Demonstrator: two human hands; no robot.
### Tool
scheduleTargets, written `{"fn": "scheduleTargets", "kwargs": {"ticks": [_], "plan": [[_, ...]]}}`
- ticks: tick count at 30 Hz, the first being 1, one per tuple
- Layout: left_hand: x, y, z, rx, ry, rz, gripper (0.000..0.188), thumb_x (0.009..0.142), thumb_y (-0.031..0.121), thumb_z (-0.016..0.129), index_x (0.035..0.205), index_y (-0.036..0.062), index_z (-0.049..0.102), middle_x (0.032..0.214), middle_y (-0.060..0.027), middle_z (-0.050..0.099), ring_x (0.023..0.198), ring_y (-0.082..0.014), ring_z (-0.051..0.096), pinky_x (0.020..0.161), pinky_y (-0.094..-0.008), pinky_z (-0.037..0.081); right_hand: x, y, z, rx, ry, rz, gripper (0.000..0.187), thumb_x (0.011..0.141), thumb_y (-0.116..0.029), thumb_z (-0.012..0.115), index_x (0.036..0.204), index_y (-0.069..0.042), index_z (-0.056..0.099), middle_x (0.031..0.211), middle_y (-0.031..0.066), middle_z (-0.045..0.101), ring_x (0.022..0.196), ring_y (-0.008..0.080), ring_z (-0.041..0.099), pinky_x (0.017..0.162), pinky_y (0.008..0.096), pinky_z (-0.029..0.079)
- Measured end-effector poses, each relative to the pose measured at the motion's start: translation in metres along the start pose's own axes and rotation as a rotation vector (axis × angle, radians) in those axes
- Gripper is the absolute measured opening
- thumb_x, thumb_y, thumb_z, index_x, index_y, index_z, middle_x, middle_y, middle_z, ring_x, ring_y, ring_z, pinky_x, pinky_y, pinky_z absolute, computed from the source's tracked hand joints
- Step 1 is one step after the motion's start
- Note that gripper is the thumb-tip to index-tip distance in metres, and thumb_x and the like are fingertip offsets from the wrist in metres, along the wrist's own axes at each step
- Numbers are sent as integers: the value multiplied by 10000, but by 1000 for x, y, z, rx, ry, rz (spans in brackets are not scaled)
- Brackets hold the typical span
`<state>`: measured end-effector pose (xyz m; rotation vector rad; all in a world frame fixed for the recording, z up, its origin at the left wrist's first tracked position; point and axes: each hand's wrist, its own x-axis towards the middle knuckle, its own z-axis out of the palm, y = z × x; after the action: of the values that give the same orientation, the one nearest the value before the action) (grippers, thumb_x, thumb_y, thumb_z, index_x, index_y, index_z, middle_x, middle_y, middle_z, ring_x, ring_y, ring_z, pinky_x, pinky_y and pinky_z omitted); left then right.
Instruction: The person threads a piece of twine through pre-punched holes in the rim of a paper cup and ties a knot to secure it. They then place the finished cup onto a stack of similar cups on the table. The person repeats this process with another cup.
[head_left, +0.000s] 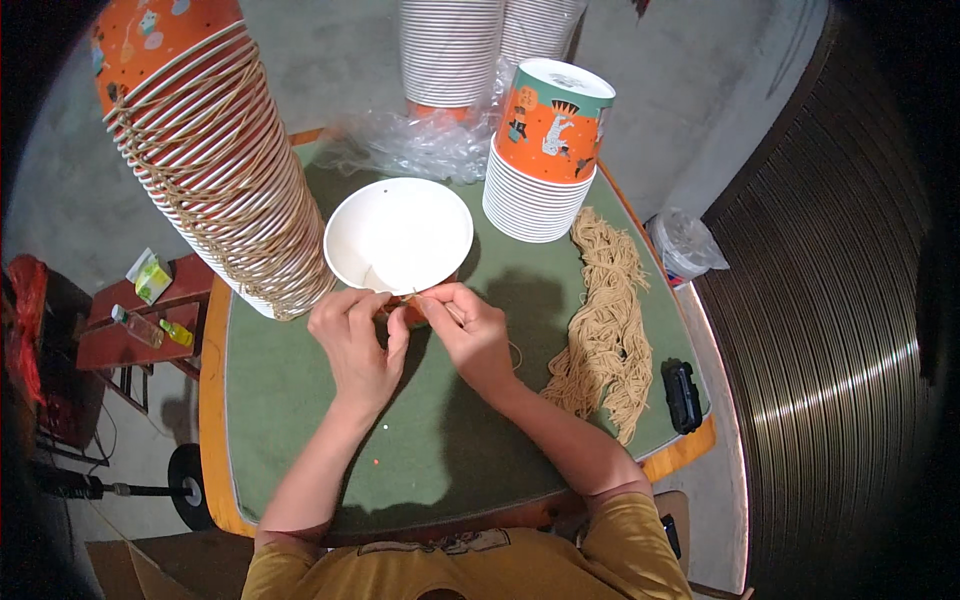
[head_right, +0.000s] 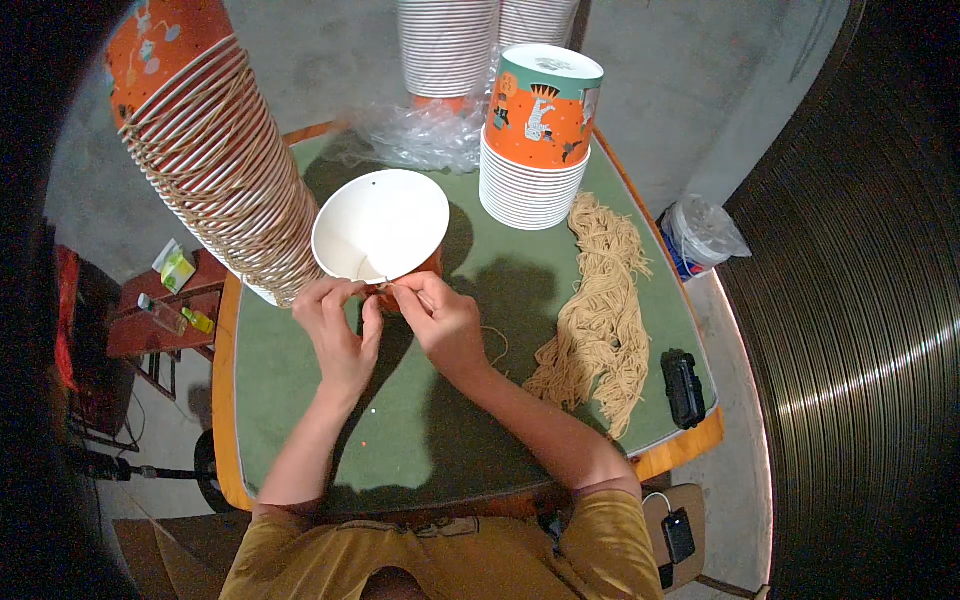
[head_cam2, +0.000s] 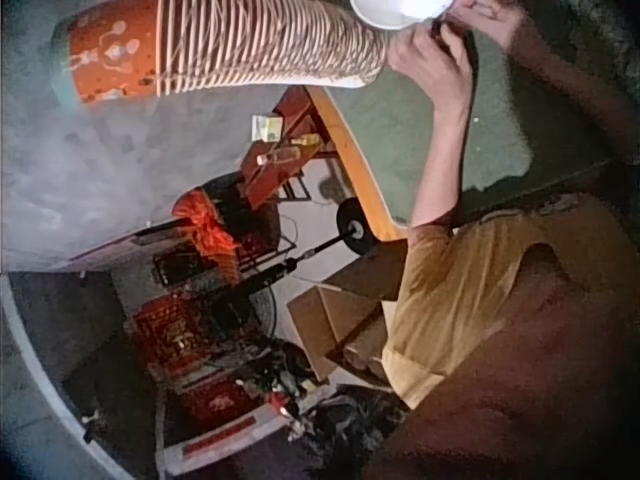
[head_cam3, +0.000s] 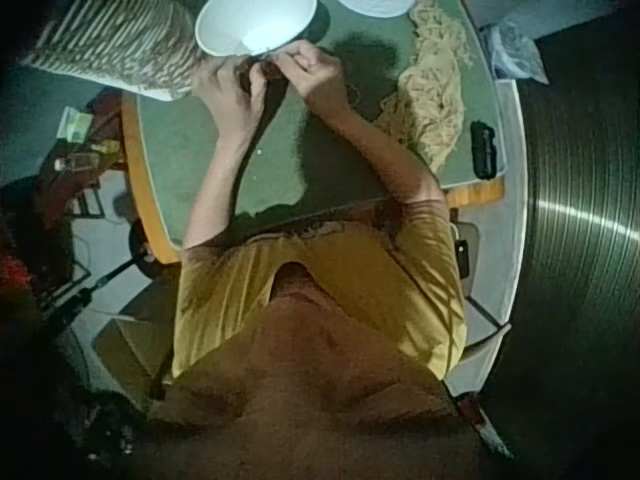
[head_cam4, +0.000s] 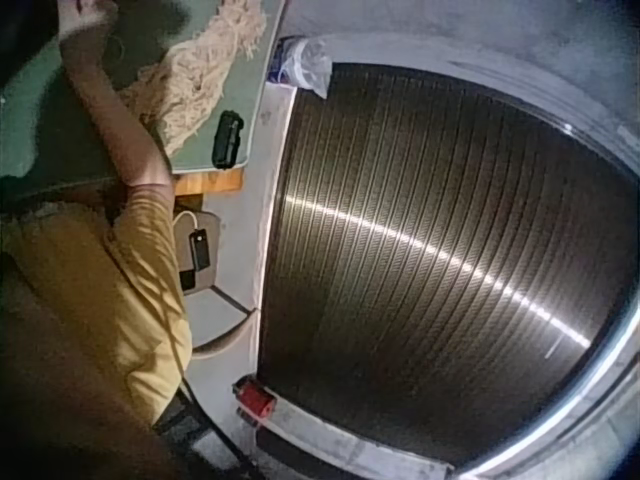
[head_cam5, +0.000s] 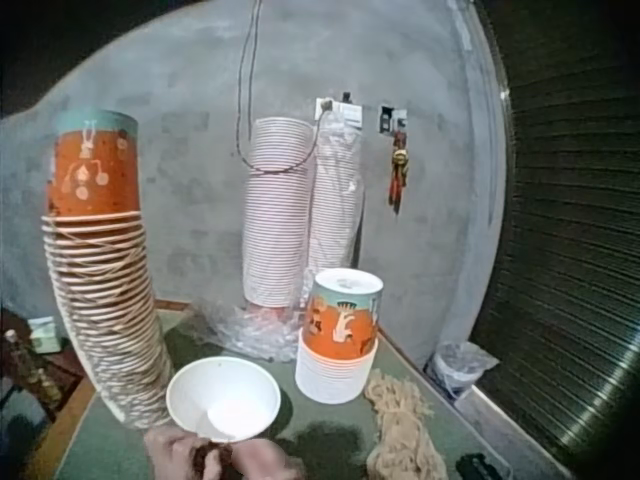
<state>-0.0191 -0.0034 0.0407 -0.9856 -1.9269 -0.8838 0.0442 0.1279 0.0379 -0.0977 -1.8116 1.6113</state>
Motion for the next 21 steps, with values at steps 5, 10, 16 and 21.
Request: {"fn": "scheduleTargets", "kwargs": {"ticks": [5, 10, 16, 21], "plan": [[-3, 6, -1, 11, 22, -14, 378, 804, 44, 696, 1145, 56, 535, 1084, -133, 484, 1065, -297, 447, 933, -440, 349, 1, -11, -9, -441, -13, -224, 138, 870, -93, 680, 979, -26, 628, 739, 96, 661, 631, 194, 662, 568, 312, 505], [-6, 2, 9, -101, 56, -63, 419, 795, 28, 697, 1163, 50, 497, 1079, -138, 481, 1021, -317, 470, 885, -442, 379, 9, -16, -13, -651, 49, -480, 277, 818, -113, 732, 1073, -98, 624, 700, 77, 623, 599, 234, 635, 538, 361, 495], [-6, 3, 10, -124, 51, -62, 405, 796, 16, 682, 1145, 42, 478, 1058, -145, 489, 993, -331, 484, 859, -451, 387, 13, -15, -19, -690, -82, -539, 327, 824, -125, 725, 1136, -129, 625, 714, 71, 636, 617, 243, 644, 546, 360, 501], [-7, 2, 9, -131, 30, -65, 378, 806, 14, 665, 1132, 34, 476, 1053, -150, 490, 988, -336, 480, 862, -453, 385, 16, -10, -20, -648, -48, -570, 267, 842, -120, 717, 1101, -120, 651, 721, 84, 654, 621, 233, 659, 548, 343, 502]]}}
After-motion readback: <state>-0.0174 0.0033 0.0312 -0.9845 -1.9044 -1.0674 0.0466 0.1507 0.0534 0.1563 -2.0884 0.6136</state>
